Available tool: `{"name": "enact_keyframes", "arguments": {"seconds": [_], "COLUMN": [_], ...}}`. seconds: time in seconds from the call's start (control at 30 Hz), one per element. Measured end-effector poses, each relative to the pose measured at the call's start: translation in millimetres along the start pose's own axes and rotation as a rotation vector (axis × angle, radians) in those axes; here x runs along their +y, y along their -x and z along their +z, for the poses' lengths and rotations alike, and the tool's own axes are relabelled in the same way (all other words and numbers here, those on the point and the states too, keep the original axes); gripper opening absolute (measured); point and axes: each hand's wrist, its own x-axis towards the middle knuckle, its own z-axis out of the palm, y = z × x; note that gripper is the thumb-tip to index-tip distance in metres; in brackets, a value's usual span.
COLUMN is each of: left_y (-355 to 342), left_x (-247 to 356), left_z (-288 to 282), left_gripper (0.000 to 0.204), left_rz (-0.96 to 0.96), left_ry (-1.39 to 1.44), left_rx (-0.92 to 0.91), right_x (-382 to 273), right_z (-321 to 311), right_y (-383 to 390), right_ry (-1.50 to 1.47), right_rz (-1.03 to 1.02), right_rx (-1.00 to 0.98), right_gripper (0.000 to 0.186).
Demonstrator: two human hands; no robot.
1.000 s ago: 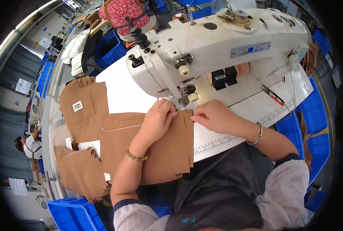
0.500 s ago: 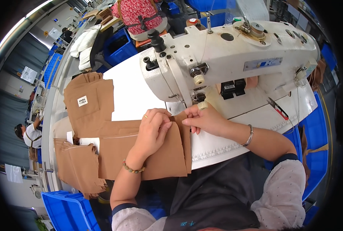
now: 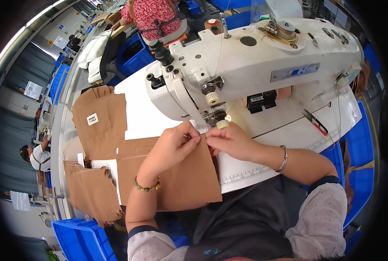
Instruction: Sewing and assembling pieces for leather or fabric bags using an industrial sewing machine.
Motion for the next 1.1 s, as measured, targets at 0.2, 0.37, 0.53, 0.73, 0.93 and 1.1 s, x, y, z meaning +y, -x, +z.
{"name": "enact_keyframes", "arguments": {"seconds": [0.2,0.37,0.53,0.73,0.93,1.1], "left_y": [2.4,5.3,6.9,6.1,5.5,10.2], "left_x": [-11.6,-6.8,-7.5,-11.5,-12.9,-3.1], "left_z": [2.9,-0.7,-0.8,-0.7,0.4,-2.7], "left_gripper": [0.009,0.01,0.011,0.007,0.013,0.014], "left_rz": [0.135,0.074,-0.041,-0.046,-0.033,-0.144], "left_ry": [0.081,0.127,0.117,0.2,0.391,0.266], "left_rx": [0.06,0.089,0.094,0.084,0.146,0.04], "right_x": [-0.2,6.6,2.8,4.3,1.5,0.6], "right_z": [3.2,1.7,4.3,5.7,4.4,7.0], "right_y": [-1.1,-3.7,-1.4,-0.5,0.6,3.6], "right_ry": [0.223,0.334,0.332,0.291,0.37,0.356], "right_rz": [-0.049,-0.103,-0.083,-0.102,-0.145,-0.164], "right_rx": [0.083,0.105,0.112,0.103,0.087,0.097], "right_gripper": [0.026,0.023,0.018,0.019,0.018,0.018]}}
